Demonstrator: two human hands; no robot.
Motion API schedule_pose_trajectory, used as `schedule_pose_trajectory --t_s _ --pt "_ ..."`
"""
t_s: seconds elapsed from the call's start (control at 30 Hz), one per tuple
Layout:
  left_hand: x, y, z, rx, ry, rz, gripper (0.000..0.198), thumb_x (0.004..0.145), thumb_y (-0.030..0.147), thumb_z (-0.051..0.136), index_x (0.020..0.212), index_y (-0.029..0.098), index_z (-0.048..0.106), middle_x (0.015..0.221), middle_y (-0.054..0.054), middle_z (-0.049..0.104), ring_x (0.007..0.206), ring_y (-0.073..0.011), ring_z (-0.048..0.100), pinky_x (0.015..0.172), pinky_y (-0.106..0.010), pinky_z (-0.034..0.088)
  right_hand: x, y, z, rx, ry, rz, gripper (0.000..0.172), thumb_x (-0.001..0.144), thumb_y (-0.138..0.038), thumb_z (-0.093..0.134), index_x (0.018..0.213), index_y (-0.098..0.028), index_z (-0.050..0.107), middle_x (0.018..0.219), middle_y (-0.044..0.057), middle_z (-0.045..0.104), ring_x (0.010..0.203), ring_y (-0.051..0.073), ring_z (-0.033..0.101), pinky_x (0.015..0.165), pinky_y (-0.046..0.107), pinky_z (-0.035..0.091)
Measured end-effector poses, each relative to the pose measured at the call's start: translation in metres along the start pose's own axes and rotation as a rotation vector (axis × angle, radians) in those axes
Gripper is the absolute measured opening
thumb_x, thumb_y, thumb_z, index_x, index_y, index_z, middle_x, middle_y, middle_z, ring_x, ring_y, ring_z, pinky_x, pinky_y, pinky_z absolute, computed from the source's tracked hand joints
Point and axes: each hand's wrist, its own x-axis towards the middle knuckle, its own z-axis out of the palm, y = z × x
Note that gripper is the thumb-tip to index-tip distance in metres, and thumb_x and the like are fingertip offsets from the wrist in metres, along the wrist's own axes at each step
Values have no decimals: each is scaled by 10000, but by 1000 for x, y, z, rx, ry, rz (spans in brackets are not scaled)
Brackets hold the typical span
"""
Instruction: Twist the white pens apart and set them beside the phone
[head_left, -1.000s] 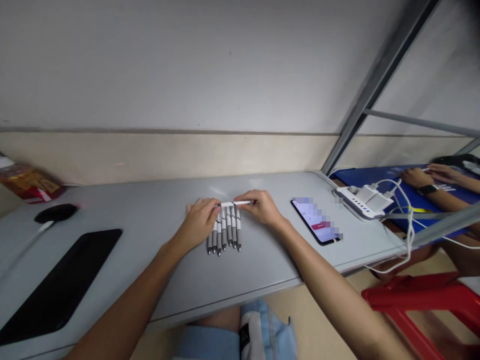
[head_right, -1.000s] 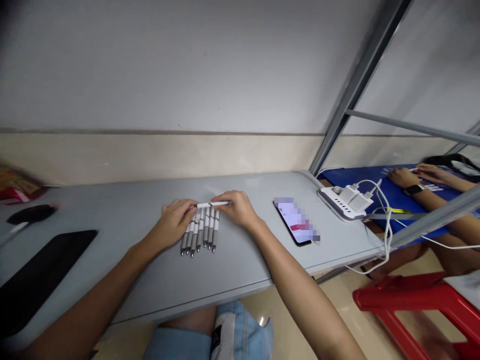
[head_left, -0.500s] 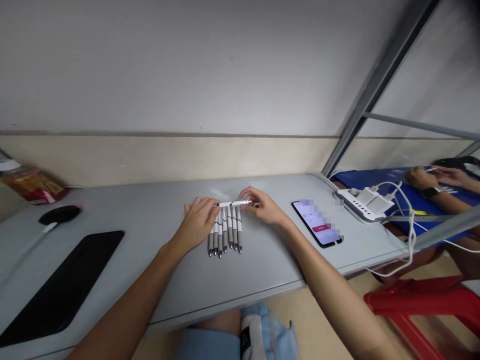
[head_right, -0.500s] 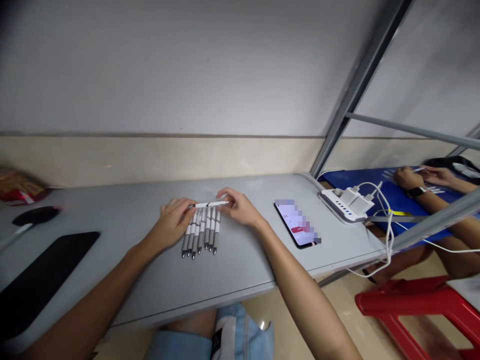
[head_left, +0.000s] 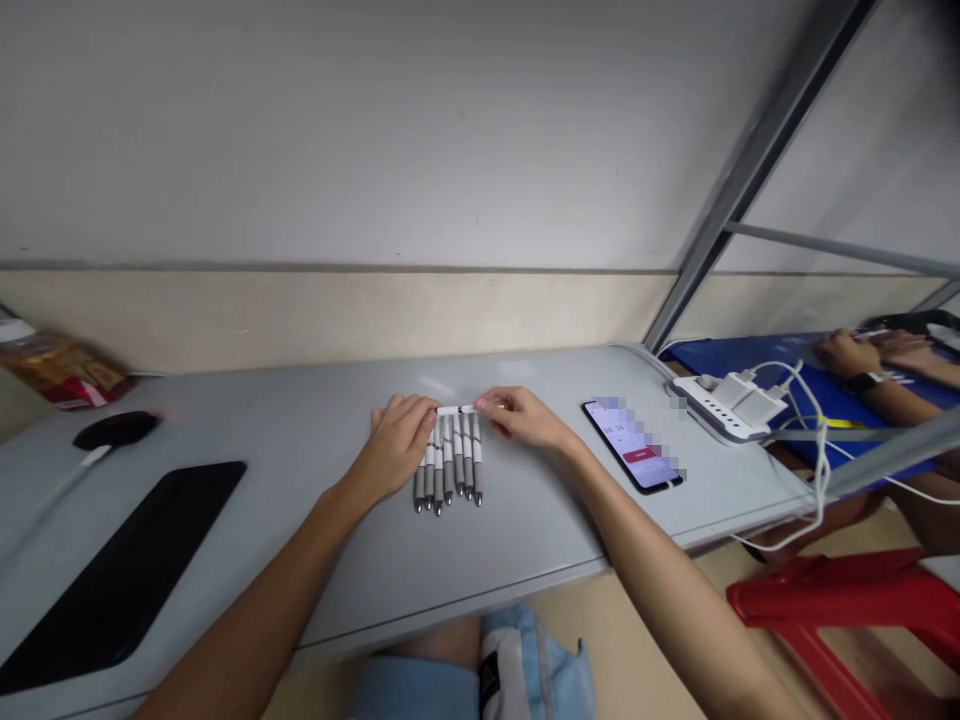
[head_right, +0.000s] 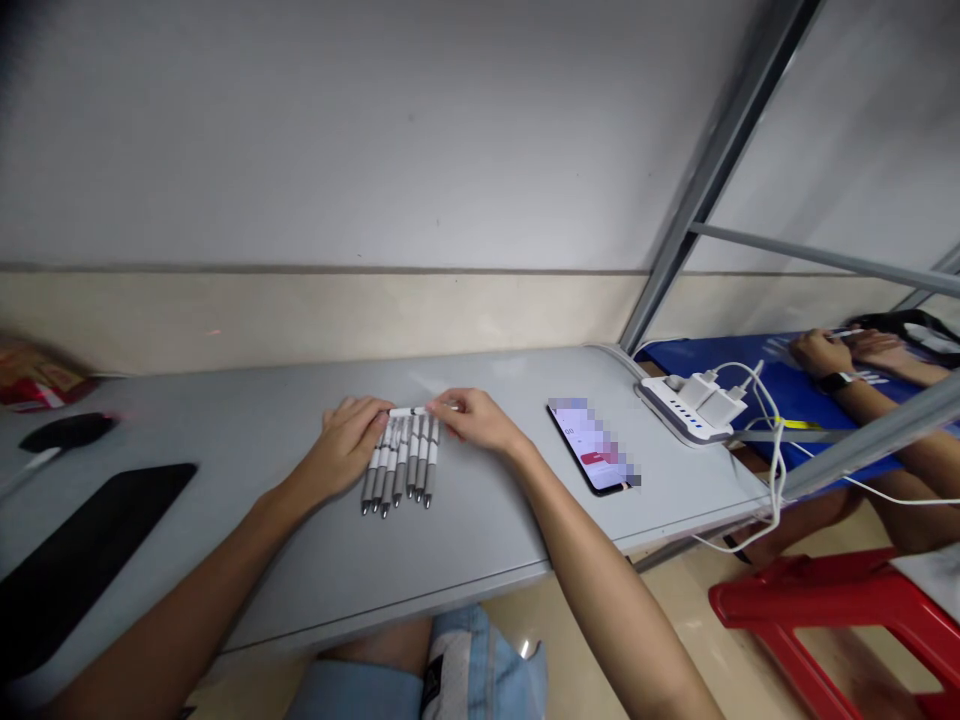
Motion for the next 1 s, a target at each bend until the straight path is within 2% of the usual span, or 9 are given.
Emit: schedule_pose_trajectory --t_s 0.07,0.2,0.37,0.5,0.63,0.73,0.8,0.9,1.0 --pt "0 -1 1 2 4 -4 327 981 350 271 1012 232 575 976 -43 628 933 -220 484 819 -377 305 0 0 0 19 19 -44 300 817 -452 619 938 -177 609 580 -51 484 516 93 417 502 223 324" --pt "0 -1 1 -8 9 7 320 979 342 280 1019 232 577 985 -41 630 929 -219 489 816 -370 307 0 0 0 -12 -2 22 437 916 -502 420 753 -145 612 509 -35 456 471 91 401 508 239 330" --pt "0 0 1 -14 9 12 316 979 334 276 1013 228 572 971 -40 631 921 -214 488 822 -371 309 0 1 0 3 35 -102 270 810 -410 636 923 -167 602 595 -52 492 526 86 427 522 218 327" --pt "0 0 1 -17 1 23 313 981 339 274 995 219 562 964 -42 632 921 -215 489 830 -377 311 1 3 -1 -76 5 -9 453 944 -477 371 770 -142 620 484 -41 443 454 94 392 515 246 336" --pt "1 -3 1 -17 8 -3 305 976 346 284 970 215 560 934 -43 630 916 -218 498 837 -383 314 1 3 -1 -117 106 -175 371 798 -394 661 1103 -191 604 775 -1 598 605 107 493 607 244 396" --pt "2 -6 1 -13 3 -18 306 971 341 285 946 214 563 888 -39 626 893 -216 507 817 -378 317 1 0 1 -216 114 -270 272 799 -303 665 1056 -219 638 942 32 648 712 121 534 693 256 407" --pt "2 -7 1 2 -4 -11 297 963 315 289 915 215 565 845 -34 621 863 -213 506 792 -370 320 0 -2 4 -289 108 -260 167 875 -311 565 931 -194 670 846 30 660 692 122 523 680 258 384" --pt "2 -7 -3 90 25 6 252 915 202 321 807 210 549 773 -30 608 814 -212 495 744 -361 311 -1 -4 11 -306 91 -199 265 914 -335 491 831 -156 667 680 5 596 612 109 457 617 251 333" --pt "0 -3 -8 217 79 42 222 814 72 363 743 204 528 746 -33 608 807 -220 487 722 -372 289 -1 -6 14 -106 -11 -106 323 907 -380 489 752 -139 638 573 -31 470 549 94 373 560 244 284"
